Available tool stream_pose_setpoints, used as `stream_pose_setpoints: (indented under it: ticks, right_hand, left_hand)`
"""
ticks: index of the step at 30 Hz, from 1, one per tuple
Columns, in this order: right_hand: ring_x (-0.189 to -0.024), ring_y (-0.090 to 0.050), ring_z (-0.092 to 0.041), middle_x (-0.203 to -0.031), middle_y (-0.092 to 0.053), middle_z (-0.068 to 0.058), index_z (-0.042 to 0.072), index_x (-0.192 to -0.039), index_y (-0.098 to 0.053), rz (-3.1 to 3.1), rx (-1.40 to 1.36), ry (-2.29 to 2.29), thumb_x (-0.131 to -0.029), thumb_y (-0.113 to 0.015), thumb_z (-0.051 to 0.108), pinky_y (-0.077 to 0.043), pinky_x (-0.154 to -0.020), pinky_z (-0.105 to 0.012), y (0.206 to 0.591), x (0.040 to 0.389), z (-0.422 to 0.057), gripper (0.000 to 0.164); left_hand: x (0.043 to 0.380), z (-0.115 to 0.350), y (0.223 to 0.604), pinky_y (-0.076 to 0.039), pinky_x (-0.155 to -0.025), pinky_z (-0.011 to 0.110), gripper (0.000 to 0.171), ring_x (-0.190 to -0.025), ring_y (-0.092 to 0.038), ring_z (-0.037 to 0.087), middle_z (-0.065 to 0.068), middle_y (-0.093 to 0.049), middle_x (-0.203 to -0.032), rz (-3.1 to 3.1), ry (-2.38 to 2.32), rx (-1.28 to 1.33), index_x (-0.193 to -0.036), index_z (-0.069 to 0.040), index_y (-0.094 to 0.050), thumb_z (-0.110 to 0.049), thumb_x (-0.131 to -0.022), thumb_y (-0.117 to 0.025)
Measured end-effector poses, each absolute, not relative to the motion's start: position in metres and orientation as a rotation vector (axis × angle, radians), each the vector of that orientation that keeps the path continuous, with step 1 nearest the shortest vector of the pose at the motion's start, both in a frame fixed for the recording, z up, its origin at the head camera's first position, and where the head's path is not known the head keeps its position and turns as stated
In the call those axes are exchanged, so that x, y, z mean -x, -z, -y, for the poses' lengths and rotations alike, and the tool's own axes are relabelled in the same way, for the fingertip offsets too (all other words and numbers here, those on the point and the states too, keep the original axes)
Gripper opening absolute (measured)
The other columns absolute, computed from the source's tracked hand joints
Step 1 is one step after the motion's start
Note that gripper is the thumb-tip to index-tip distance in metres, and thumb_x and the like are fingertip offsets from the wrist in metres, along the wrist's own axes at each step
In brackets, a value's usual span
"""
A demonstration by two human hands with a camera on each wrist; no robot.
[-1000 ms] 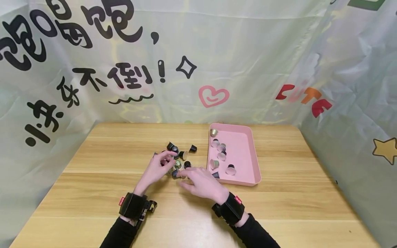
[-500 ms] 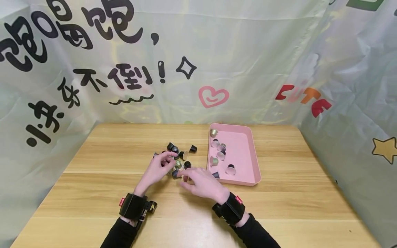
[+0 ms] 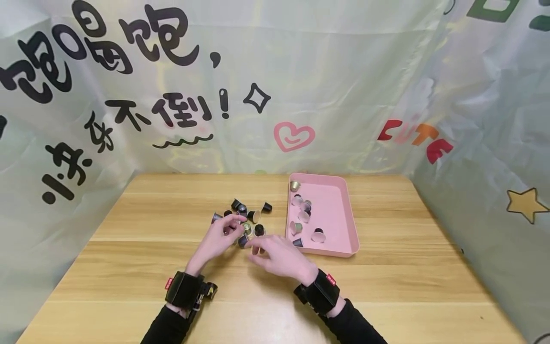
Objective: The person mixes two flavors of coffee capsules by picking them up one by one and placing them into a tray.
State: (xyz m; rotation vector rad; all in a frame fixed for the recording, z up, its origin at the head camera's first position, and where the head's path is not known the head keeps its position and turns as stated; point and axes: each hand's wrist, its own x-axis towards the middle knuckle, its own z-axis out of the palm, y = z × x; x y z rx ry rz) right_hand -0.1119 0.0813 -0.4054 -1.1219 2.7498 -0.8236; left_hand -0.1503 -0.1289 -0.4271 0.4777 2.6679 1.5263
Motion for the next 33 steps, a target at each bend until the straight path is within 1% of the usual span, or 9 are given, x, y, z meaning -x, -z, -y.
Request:
stream_pose_setpoints:
  ticks: [5,10,15,17,20,24,26,29,33]
  right_hand:
    - [-0.081,-0.062,-0.003,-0.097,-0.074,0.003,0.013,-0.122,-0.069,-2.763,1.076,0.804,-0.096,-0.066,0.023,-0.049,-0.072,-0.015,0.406,0.109,-0.081,0.028]
    - [-0.085,-0.067,-0.01,-0.102,-0.075,-0.002,0.01,-0.121,-0.069,-2.777,1.087,0.809,-0.096,-0.066,0.022,-0.053,-0.074,-0.018,0.41,0.109,-0.084,0.027]
    - [-0.103,-0.07,-0.02,-0.121,-0.072,-0.009,0.009,-0.125,-0.067,-2.813,1.081,0.725,-0.097,-0.066,0.022,-0.058,-0.091,-0.032,0.417,0.108,-0.084,0.031]
    - [-0.109,-0.069,-0.023,-0.128,-0.068,-0.01,0.009,-0.127,-0.067,-2.839,1.078,0.672,-0.097,-0.066,0.022,-0.057,-0.096,-0.038,0.42,0.108,-0.082,0.033]
    - [-0.121,-0.064,-0.031,-0.139,-0.061,-0.016,0.01,-0.13,-0.064,-2.86,1.067,0.605,-0.095,-0.068,0.022,-0.053,-0.104,-0.048,0.423,0.107,-0.08,0.038]
    - [-0.131,-0.055,-0.043,-0.152,-0.047,-0.022,0.01,-0.138,-0.058,-2.876,1.026,0.521,-0.093,-0.07,0.024,-0.052,-0.103,-0.057,0.426,0.107,-0.078,0.049]
    - [-0.13,-0.054,-0.045,-0.154,-0.043,-0.023,0.01,-0.14,-0.056,-2.892,1.01,0.494,-0.092,-0.072,0.025,-0.054,-0.1,-0.057,0.426,0.108,-0.077,0.053]
    - [-0.125,-0.058,-0.043,-0.154,-0.043,-0.021,0.011,-0.138,-0.057,-2.92,1.011,0.472,-0.09,-0.074,0.025,-0.058,-0.094,-0.053,0.426,0.111,-0.075,0.052]
    - [-0.126,-0.058,-0.039,-0.155,-0.044,-0.017,0.013,-0.135,-0.06,-2.924,1.065,0.466,-0.089,-0.074,0.025,-0.055,-0.1,-0.052,0.425,0.115,-0.071,0.049]
  left_hand:
    - [0.15,0.132,0.429,-0.048,-0.07,0.021,0.032,-0.078,-0.058,0.015,0.016,-0.071,-0.099,-2.669,-1.551,-0.475,-0.125,-0.001,-0.064,-0.009,-0.094,-0.066]
    - [0.152,0.135,0.43,-0.052,-0.074,0.025,0.032,-0.084,-0.064,0.022,0.017,-0.071,-0.102,-2.714,-1.54,-0.454,-0.125,0.0,-0.064,-0.007,-0.094,-0.064]
    - [0.151,0.137,0.427,-0.056,-0.089,0.043,0.033,-0.1,-0.067,0.031,0.018,-0.07,-0.112,-2.76,-1.495,-0.445,-0.127,0.0,-0.063,-0.008,-0.095,-0.063]
    - [0.15,0.138,0.427,-0.055,-0.095,0.049,0.033,-0.105,-0.066,0.034,0.019,-0.069,-0.116,-2.761,-1.485,-0.439,-0.127,0.0,-0.062,-0.008,-0.095,-0.063]
    - [0.15,0.14,0.426,-0.053,-0.098,0.053,0.033,-0.109,-0.065,0.037,0.021,-0.068,-0.119,-2.758,-1.467,-0.437,-0.128,0.0,-0.062,-0.008,-0.096,-0.063]
    - [0.15,0.14,0.424,-0.054,-0.096,0.052,0.034,-0.108,-0.065,0.037,0.023,-0.068,-0.12,-2.756,-1.452,-0.434,-0.128,0.001,-0.061,-0.007,-0.095,-0.063]
    - [0.151,0.141,0.425,-0.055,-0.093,0.05,0.034,-0.106,-0.065,0.036,0.023,-0.068,-0.12,-2.755,-1.442,-0.44,-0.128,0.001,-0.061,-0.007,-0.095,-0.063]
    - [0.151,0.141,0.425,-0.056,-0.09,0.047,0.034,-0.102,-0.066,0.035,0.023,-0.068,-0.119,-2.751,-1.444,-0.427,-0.127,0.001,-0.062,-0.005,-0.094,-0.064]
    - [0.151,0.143,0.426,-0.055,-0.093,0.048,0.036,-0.104,-0.065,0.034,0.022,-0.067,-0.121,-2.759,-1.433,-0.409,-0.13,-0.001,-0.061,-0.001,-0.094,-0.06]
